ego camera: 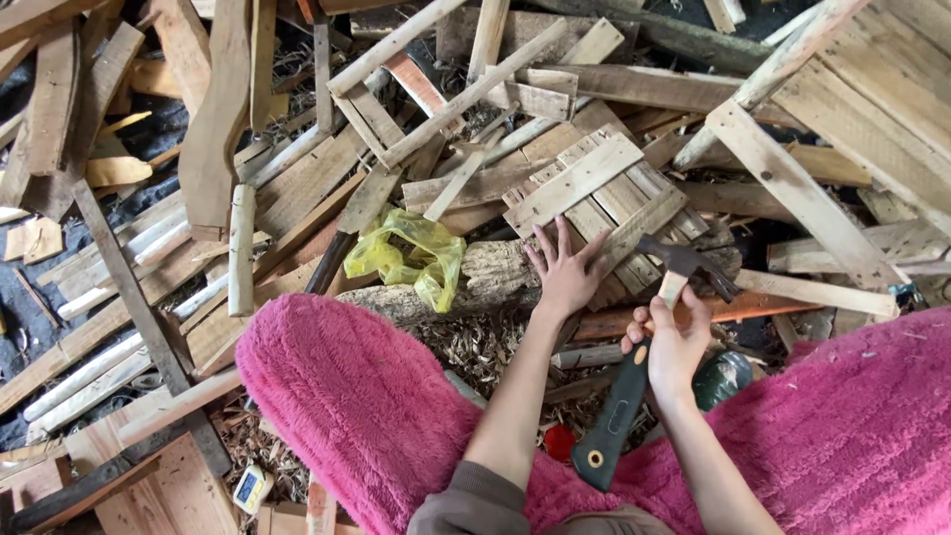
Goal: The person sits on the floor and hammers nails into a small slatted wooden board resting on a log, using a claw hammer. They flip the board over repeatedly to hammer nails from both sides and reposition it between strikes.
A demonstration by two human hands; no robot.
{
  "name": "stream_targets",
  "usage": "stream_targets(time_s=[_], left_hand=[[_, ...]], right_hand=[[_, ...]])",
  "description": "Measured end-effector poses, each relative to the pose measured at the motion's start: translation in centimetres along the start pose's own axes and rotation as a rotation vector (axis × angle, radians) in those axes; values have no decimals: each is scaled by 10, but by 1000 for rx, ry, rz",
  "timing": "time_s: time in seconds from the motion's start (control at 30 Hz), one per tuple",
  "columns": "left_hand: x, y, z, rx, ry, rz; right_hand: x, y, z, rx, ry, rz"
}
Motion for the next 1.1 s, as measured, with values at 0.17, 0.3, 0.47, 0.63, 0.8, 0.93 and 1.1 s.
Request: stream_targets(time_s=[0.17, 0.3, 0.47, 0.63, 0.8, 0.93, 1.1], left_hand=[[19, 41, 2, 22, -13, 142], [10, 41, -2, 60, 5, 134], [31, 46, 7, -53, -105, -251], [22, 34, 7, -40, -185, -254], [22, 30, 5, -25, -204, -349], [27, 37, 6, -41, -189, -348], [26, 34, 5, -1, -200, -387]], right_hand=[[8, 19, -21, 55, 40, -26], [-7, 32, -22, 95, 100, -6], [-34, 21, -7, 5, 220, 57], [-67, -2, 17, -143, 266, 338], [-64, -13, 25, -243, 353, 656], [-63, -16, 35, -172, 486, 610], [-66, -7, 37, -81, 753, 609]])
Point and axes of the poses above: each hand's wrist, its own z-axis away from the middle knuckle, its own y-axis out of the back of the hand, x = y × z, the point moved 7 cm from there along -z, towards the middle knuckle, and after that the axes turned 2 degrees about x, right-handed, at the moved point
